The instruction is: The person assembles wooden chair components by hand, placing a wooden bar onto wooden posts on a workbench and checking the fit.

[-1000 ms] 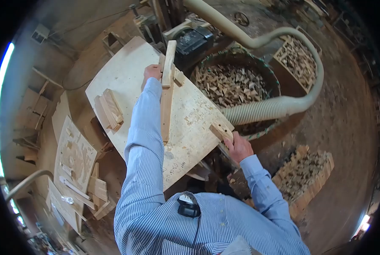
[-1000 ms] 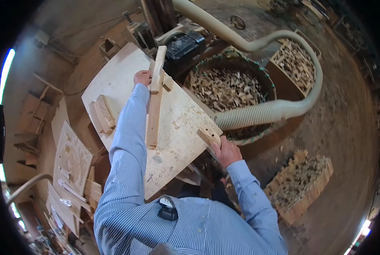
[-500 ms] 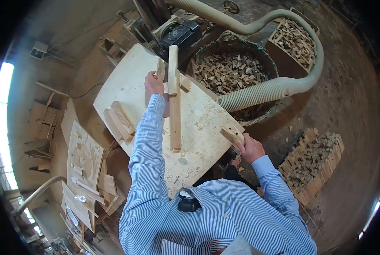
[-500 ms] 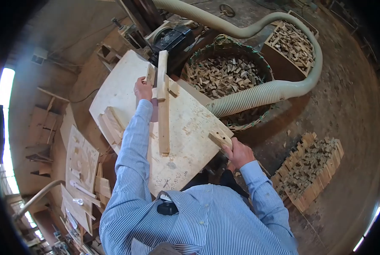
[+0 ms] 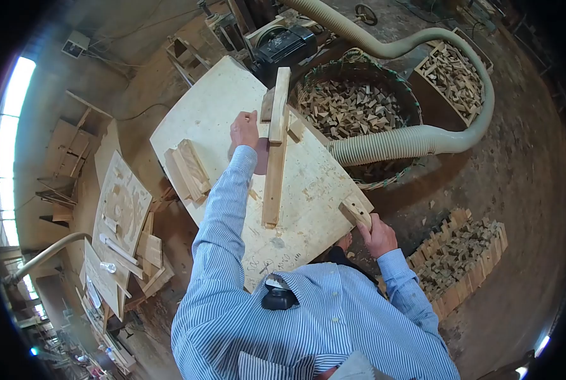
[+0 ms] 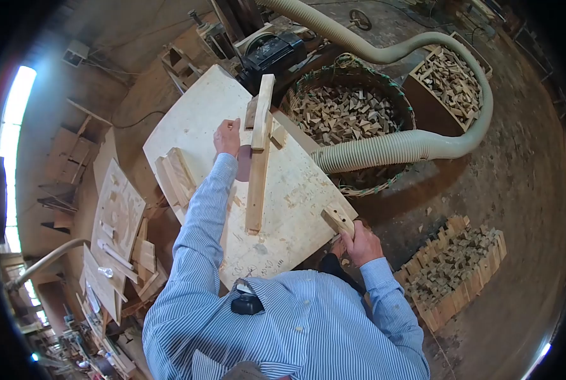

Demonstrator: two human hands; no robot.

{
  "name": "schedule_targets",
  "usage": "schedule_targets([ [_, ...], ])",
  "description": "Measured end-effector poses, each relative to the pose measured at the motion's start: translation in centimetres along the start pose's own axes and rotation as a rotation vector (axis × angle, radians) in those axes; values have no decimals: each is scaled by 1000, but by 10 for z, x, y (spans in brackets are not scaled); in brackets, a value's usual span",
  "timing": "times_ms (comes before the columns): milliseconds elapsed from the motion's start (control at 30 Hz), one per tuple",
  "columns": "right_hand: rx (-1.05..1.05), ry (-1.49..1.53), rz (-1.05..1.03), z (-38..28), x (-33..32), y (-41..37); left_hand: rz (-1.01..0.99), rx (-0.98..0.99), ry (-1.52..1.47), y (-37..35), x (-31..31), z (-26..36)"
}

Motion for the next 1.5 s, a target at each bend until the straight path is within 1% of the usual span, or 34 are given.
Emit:
schedule_targets([
  [33,-20,-7,20,0,0,-2,1,-2,-1,0,8,-4],
  [100,-13,-8,9,3,-3,-2,13,118,-40,3,30,3],
  [133,-8,-9,5,3,-2,-2,16,116,-43,6,37,4],
  [200,-6,-16,3,2,0,-3,-97,-57,-178,16,58,-11],
  [300,-2,-19,6,3,-1,-1,-74,-37,-242,32,70,-8],
  [433,14,-2,-13,4,-2,-1,-80,-80,-269,42,74,-2],
  [500,16,-6,-23,6,-2,-1,-103,-106,-334,50,82,-4],
  [667,-9,-27,-3,1,2,-1,-120,-138,-303,45,68,7],
  [733,43,-7,-31,1,1,1,-115,-145,-285,44,65,8],
  [800,39,-8,-29,1,4,4,-160,-153,-344,43,65,9],
  [900,30,-17,-26,0,5,8,-158,-172,-393,48,65,10],
  [1100,12,-20,-28,-6,2,17,-210,-163,-410,55,63,21],
  [1300,16,-34,-38,-4,6,26,-153,-170,-335,59,57,27],
  [1433,3,-38,-30,-12,5,39,-133,-157,-378,78,57,26],
  [1500,1,-33,-26,-13,8,47,-140,-193,-321,85,56,26],
])
Point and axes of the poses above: each hand's wrist, its own y-axis towards the middle knuckle, its own x-axis out of the palm, z = x × y, the point moved 10 cm from there along y, towards the middle knuckle, and after that the axes turned 12 degrees about -x, right-handed, at the moved point
